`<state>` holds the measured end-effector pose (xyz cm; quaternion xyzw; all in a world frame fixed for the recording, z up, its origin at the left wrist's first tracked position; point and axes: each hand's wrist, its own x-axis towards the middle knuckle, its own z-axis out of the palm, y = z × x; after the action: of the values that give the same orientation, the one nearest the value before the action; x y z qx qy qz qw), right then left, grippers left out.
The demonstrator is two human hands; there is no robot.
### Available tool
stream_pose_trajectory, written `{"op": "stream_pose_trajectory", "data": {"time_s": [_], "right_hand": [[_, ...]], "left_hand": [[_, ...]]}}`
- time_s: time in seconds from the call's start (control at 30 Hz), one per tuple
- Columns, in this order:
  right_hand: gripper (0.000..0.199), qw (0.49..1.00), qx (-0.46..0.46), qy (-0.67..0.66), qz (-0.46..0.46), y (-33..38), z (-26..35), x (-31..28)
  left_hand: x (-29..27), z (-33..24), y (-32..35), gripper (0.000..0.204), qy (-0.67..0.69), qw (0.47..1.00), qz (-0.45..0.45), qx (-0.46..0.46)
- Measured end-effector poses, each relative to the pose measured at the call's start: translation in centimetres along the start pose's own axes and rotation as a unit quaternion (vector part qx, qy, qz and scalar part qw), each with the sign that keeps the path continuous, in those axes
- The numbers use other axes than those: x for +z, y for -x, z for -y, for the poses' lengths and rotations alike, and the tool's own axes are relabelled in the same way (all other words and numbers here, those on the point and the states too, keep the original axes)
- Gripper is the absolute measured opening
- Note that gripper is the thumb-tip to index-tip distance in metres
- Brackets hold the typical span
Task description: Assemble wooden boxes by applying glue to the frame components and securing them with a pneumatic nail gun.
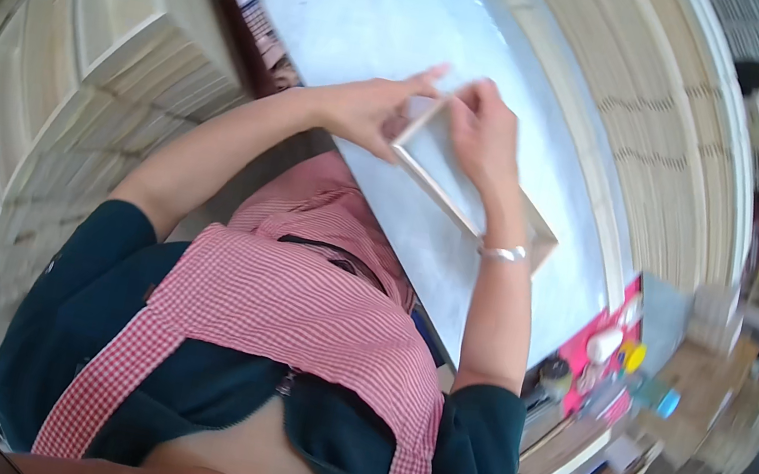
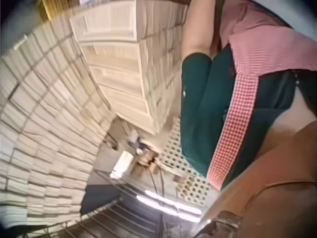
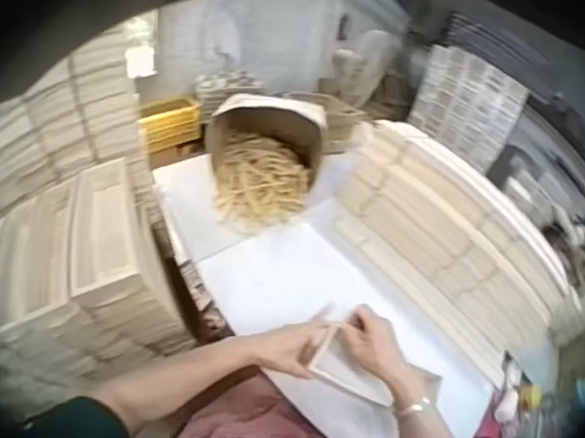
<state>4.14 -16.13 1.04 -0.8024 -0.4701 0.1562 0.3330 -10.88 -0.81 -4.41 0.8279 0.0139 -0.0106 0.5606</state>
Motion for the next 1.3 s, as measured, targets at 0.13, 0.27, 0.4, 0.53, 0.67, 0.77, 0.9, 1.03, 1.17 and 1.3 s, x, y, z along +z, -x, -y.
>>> {"op": "stream_pose_trajectory", "data": {"time_s": [0.13,0.27,0.4,0.53,0.67,0.77,0.9,1.03,1.17,1.3], "right_hand": [[0.010,0.999,-0.012,-0.043,0.030,0.2,-0.1,-0.1],[0.012,0.996,-0.041,-0.043,0.059,0.3,0.5,0.3],[0.029,0.996,0.003,0.032,0.089,1.1,1.9,0.2],[0.025,0.994,-0.034,0.075,0.074,5.6,0.1,-2.7],[0.032,0.993,0.020,-0.015,0.112,8.1,3.8,0.1],[0.034,0.982,-0.091,0.036,0.162,9.2,4.5,3.1],[0.035,0.961,-0.174,0.125,0.174,10.2,2.1,3.2],[0.036,0.965,-0.106,0.188,0.151,12.8,-0.3,1.7],[0.035,0.985,0.072,0.144,0.062,16.7,-0.7,0.3],[0.031,0.982,0.114,0.120,-0.095,19.5,-2.0,-3.6]], "left_hand": [[0.6,-0.7,-0.6,0.124,-0.009,1.000,-0.019,0.004],[0.1,-0.7,-0.7,0.113,-0.051,0.998,-0.013,-0.029],[0.9,2.7,0.1,0.078,0.026,0.985,-0.071,0.155],[2.3,3.3,-6.2,0.075,-0.158,0.977,0.001,0.143],[1.6,3.0,-4.6,0.088,-0.142,0.990,-0.016,0.007],[1.0,3.6,-4.3,0.094,-0.132,0.991,0.003,0.011],[1.1,5.8,-5.8,0.093,-0.136,0.990,-0.019,0.034],[2.7,4.4,-7.0,0.099,-0.156,0.987,0.015,0.044],[2.6,6.0,-6.6,0.107,-0.220,0.971,-0.065,0.064],[-0.3,2.3,0.8,0.098,-0.160,0.984,-0.073,0.032]]}}
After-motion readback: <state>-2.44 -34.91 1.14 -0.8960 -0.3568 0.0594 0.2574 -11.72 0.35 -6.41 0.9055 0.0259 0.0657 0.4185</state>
